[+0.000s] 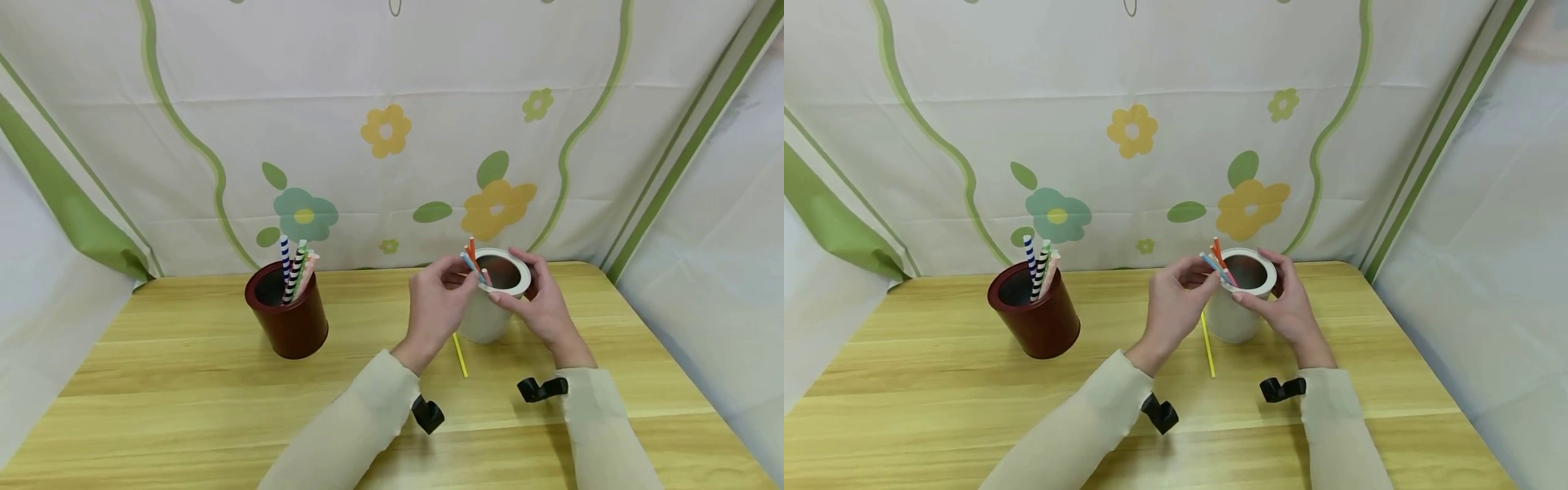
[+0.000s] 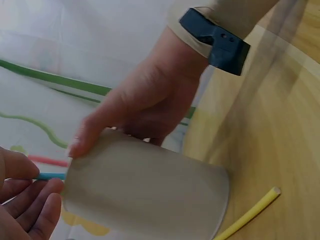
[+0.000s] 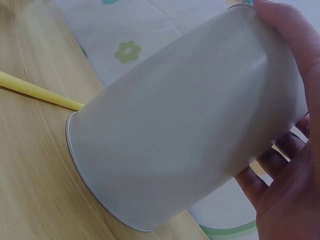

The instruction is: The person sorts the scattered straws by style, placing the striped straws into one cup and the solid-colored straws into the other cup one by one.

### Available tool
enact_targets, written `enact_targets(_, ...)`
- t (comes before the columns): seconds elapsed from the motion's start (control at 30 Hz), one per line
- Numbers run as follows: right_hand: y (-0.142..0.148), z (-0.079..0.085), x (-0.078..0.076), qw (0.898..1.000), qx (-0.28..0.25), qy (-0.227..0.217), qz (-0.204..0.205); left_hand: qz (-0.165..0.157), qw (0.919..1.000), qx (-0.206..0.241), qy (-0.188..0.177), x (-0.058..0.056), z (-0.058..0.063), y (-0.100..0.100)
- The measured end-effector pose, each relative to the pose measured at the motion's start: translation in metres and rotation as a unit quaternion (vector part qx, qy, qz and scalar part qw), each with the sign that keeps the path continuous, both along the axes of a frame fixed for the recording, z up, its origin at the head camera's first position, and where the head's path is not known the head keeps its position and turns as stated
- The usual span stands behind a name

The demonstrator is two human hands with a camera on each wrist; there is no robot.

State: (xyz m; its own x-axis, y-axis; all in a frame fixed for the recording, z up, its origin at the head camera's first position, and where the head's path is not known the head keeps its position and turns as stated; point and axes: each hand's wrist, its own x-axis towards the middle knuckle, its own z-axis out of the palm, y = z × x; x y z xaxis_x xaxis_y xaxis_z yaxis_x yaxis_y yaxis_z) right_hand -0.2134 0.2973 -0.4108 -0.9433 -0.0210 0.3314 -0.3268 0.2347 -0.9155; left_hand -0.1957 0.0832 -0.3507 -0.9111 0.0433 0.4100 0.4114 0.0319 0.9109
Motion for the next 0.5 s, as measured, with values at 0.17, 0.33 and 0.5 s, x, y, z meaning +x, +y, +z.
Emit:
enact_targets(0.17,-0.0002,0.0003,0.0008,1.0,-0.001,-0.005,0.004,-0.006,0.9997,-0.016,-0.015,-0.0016,-0.0085,0.0045)
enact_targets(0.33,-0.0001,0.0012,0.0008,1.0,0.005,-0.005,0.004,-0.008,0.9994,-0.027,-0.019,-0.0042,-0.0111,0.0058)
enact_targets(0.5,0.0001,0.0009,0.0009,1.0,0.006,-0.005,0.001,-0.008,0.999,-0.037,-0.025,-0.0063,-0.0108,0.0054)
